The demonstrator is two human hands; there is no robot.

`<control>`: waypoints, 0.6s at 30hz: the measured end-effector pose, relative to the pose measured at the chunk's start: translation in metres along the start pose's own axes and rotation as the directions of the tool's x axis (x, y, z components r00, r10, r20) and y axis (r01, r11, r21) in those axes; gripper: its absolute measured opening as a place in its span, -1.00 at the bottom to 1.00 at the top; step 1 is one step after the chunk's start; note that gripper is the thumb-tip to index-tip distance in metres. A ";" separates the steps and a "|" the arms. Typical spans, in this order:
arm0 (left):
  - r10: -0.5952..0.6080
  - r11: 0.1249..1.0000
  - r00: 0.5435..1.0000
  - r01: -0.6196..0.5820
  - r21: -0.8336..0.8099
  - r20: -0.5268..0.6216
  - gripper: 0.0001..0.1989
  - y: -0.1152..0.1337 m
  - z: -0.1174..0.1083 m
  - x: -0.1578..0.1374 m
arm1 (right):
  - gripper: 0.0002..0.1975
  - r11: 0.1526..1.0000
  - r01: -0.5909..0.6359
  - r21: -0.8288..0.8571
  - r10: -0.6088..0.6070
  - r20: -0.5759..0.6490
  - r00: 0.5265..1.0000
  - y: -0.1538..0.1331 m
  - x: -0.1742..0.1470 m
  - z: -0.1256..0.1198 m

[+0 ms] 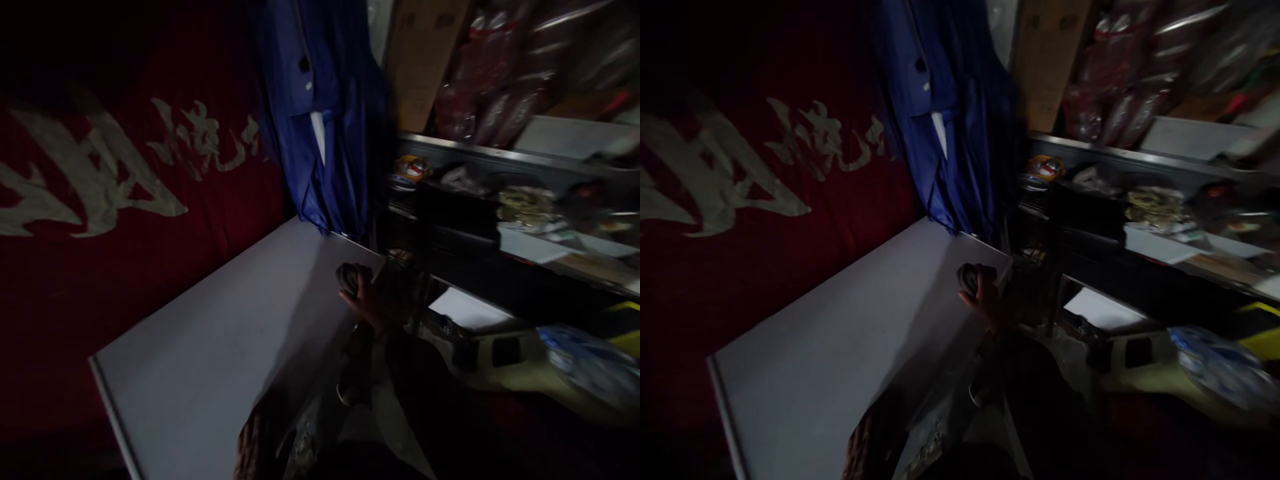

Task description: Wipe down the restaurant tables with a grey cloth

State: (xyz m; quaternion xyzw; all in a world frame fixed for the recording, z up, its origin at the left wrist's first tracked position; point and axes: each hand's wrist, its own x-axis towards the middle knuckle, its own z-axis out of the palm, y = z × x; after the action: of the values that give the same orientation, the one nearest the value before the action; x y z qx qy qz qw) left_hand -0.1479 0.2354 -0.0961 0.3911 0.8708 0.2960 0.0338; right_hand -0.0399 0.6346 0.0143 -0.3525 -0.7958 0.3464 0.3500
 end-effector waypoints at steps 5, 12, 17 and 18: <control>-0.177 0.973 0.981 0.187 0.133 -0.081 -0.34 0.023 -0.011 0.005 | -0.13 0.885 0.289 -0.364 -0.193 0.278 0.941 0.082 0.035 0.051; -0.454 0.794 0.866 0.501 0.345 -0.211 -0.40 0.047 -0.013 0.021 | -0.23 0.924 0.294 -0.243 -0.185 0.389 0.902 0.073 0.045 0.079; -0.489 0.766 0.853 0.520 0.379 -0.183 -0.44 0.058 -0.009 0.019 | -0.24 0.869 0.371 0.328 -0.475 0.765 0.435 -0.026 -0.059 0.110; -0.495 0.766 0.853 0.519 0.379 -0.167 -0.44 0.058 -0.009 0.018 | -0.28 0.861 0.298 0.413 -0.501 0.792 0.350 -0.037 -0.077 0.113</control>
State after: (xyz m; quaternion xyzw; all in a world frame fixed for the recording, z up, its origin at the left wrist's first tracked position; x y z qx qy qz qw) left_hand -0.1245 0.2740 -0.0539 0.1312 0.9866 0.0972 0.0045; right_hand -0.1036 0.5197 -0.0381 0.1202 -0.8816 0.4565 -0.0048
